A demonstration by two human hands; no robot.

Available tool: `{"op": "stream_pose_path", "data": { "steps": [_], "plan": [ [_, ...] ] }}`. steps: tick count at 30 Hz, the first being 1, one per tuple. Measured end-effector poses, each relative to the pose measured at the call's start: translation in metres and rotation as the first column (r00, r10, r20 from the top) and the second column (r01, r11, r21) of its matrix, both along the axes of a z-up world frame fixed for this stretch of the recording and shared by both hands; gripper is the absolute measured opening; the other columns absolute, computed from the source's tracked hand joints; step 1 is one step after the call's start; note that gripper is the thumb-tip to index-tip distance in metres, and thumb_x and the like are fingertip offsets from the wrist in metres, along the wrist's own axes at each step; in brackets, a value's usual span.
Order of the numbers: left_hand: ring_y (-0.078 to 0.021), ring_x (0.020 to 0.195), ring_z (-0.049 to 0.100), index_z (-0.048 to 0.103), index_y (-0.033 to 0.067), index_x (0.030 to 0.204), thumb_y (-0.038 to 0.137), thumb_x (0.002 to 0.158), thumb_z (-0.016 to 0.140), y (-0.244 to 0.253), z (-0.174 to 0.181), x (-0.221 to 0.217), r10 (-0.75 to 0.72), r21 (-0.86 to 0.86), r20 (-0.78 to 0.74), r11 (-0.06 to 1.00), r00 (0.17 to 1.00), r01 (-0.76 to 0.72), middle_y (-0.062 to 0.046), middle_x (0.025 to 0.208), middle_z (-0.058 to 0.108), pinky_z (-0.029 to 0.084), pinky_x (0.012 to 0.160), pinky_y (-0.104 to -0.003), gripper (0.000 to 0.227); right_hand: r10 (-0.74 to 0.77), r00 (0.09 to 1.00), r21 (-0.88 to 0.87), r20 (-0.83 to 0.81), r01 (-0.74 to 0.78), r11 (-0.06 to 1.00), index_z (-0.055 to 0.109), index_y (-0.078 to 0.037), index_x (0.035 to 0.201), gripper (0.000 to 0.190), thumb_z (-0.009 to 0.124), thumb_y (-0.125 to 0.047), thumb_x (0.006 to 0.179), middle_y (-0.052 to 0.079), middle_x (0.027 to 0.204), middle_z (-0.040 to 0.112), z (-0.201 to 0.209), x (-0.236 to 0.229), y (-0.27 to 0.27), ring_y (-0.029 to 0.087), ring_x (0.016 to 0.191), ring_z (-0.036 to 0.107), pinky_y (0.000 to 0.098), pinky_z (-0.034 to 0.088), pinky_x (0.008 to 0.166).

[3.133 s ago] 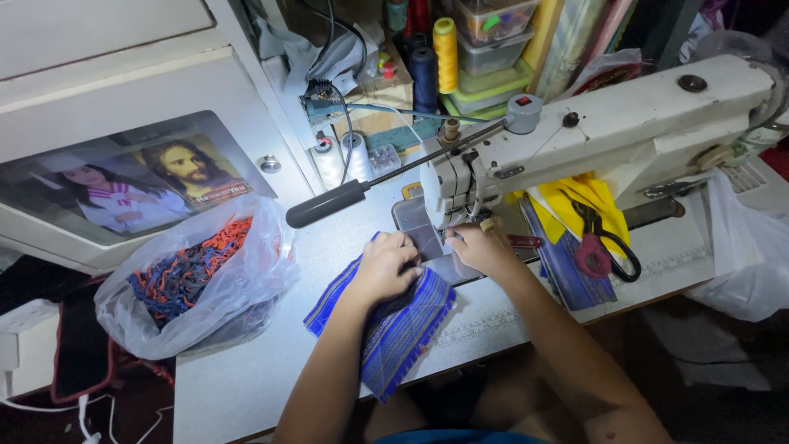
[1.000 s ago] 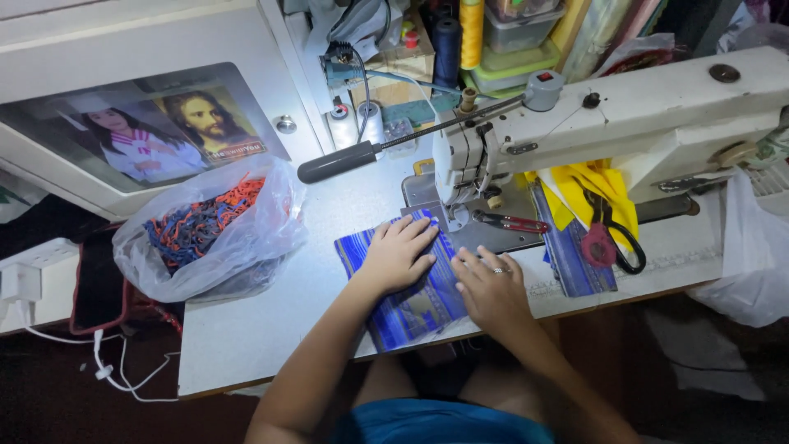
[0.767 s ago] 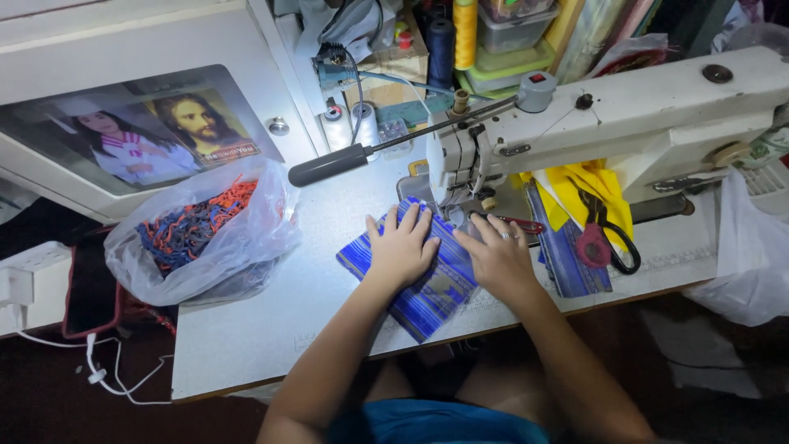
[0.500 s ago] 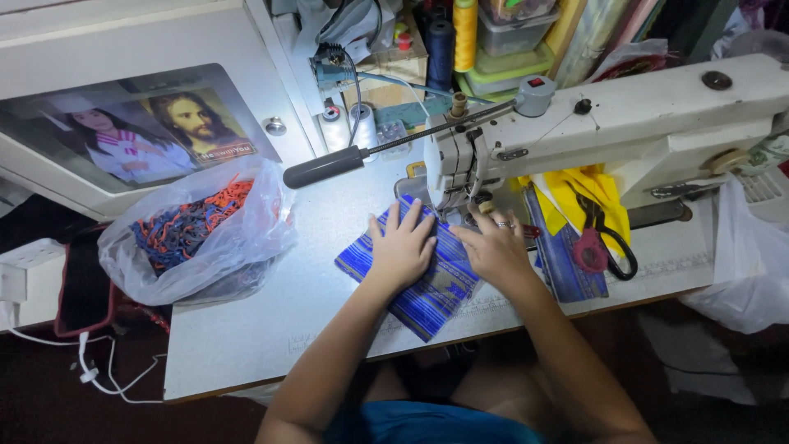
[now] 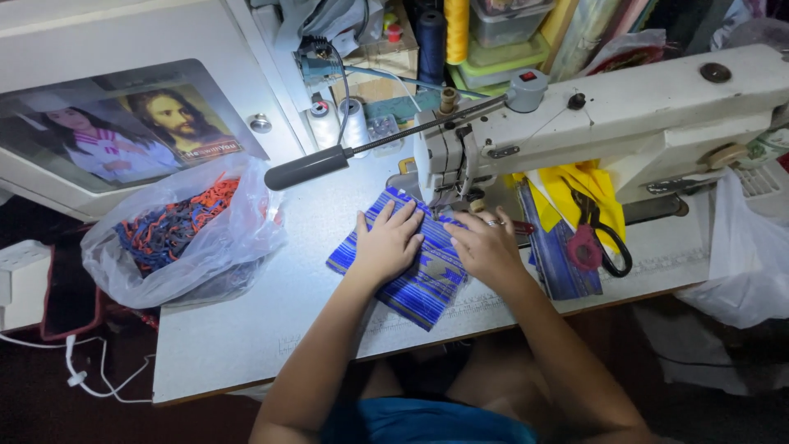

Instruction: Sewing pieces of blue patterned fabric using an industrial sewing machine and trimming threads with scissors.

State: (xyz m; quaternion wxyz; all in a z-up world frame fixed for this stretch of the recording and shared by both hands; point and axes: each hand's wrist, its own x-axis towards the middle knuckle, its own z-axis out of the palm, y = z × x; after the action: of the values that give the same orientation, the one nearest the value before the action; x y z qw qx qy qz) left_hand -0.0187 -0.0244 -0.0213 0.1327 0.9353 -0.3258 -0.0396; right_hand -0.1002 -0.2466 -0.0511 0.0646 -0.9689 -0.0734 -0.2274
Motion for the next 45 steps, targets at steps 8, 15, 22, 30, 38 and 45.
{"op": "stream_pose_path", "data": {
  "steps": [8, 15, 22, 30, 38, 45],
  "plan": [
    [-0.0288, 0.152, 0.029, 0.046, 0.0322, 0.152, 0.044, 0.102, 0.044, 0.004, -0.005, 0.006, -0.006, -0.025, -0.022, 1.000, 1.000, 0.006, 0.009, 0.163, 0.037, 0.020, 0.114, -0.076, 0.051, 0.016, 1.000, -0.019, -0.008, -0.016, 1.000, 0.072, -0.033, 0.125, 0.033, 0.057, -0.035, 0.096, -0.004, 0.128, 0.069, -0.007, 0.004, 0.002, 0.025, 0.122, 0.064, 0.0628, 0.034, 0.113],
    [-0.0305, 0.151, 0.030, 0.047, 0.0292, 0.152, 0.042, 0.102, 0.045, 0.004, 0.003, -0.001, -0.001, -0.035, -0.031, 0.999, 1.000, 0.000, 0.006, 0.163, 0.038, 0.023, 0.114, -0.074, 0.051, 0.007, 0.999, -0.007, -0.046, -0.007, 1.000, 0.069, -0.035, 0.131, 0.036, 0.055, -0.035, 0.097, -0.003, 0.129, 0.068, -0.003, 0.003, 0.002, 0.027, 0.119, 0.065, 0.0634, 0.034, 0.113],
    [-0.0296, 0.153, 0.028, 0.045, 0.0289, 0.154, 0.036, 0.104, 0.043, 0.011, -0.009, 0.013, -0.002, -0.148, -0.116, 0.989, 0.993, -0.016, 0.005, 0.163, 0.039, 0.017, 0.117, -0.073, 0.050, -0.004, 0.999, 0.062, 0.046, 0.001, 0.998, 0.073, -0.029, 0.124, 0.031, 0.059, -0.033, 0.097, 0.001, 0.116, 0.071, 0.036, -0.017, -0.005, 0.027, 0.109, 0.069, 0.0526, 0.052, 0.096],
    [-0.0385, 0.137, 0.052, 0.071, 0.0096, 0.129, 0.009, 0.099, 0.053, 0.051, -0.034, 0.045, -0.109, -0.786, -0.264, 0.600, 0.958, -0.148, -0.016, 0.134, 0.067, 0.035, 0.115, -0.060, 0.035, 0.053, 0.989, 0.234, -0.141, -0.019, 0.972, 0.078, -0.017, 0.119, 0.027, 0.060, -0.019, 0.099, 0.008, 0.114, 0.076, 0.085, -0.038, -0.002, 0.026, 0.107, 0.073, 0.0417, 0.056, 0.093],
    [-0.0355, 0.143, 0.044, 0.053, 0.0124, 0.145, 0.036, 0.097, 0.059, -0.005, 0.001, -0.033, -0.160, -0.206, 0.052, 0.964, 0.986, 0.167, -0.012, 0.151, 0.052, 0.034, 0.114, -0.063, 0.054, -0.096, 0.995, 0.454, 0.010, 0.081, 0.888, 0.079, -0.011, 0.115, 0.021, 0.066, -0.022, 0.103, 0.014, 0.115, 0.075, 0.128, -0.067, -0.044, 0.034, 0.114, 0.069, 0.0470, 0.054, 0.099],
    [-0.0388, 0.149, 0.028, 0.041, 0.0069, 0.151, 0.040, 0.102, 0.046, -0.011, 0.020, -0.039, -0.156, -0.059, -0.069, 0.987, 0.985, 0.152, -0.013, 0.158, 0.040, 0.016, 0.119, -0.067, 0.060, -0.300, 0.934, 0.438, 0.193, 0.191, 0.878, 0.069, 0.009, 0.133, 0.024, 0.061, 0.006, 0.110, 0.027, 0.129, 0.067, 0.185, -0.074, -0.126, 0.038, 0.119, 0.061, 0.0473, 0.053, 0.095]
  ]
}}
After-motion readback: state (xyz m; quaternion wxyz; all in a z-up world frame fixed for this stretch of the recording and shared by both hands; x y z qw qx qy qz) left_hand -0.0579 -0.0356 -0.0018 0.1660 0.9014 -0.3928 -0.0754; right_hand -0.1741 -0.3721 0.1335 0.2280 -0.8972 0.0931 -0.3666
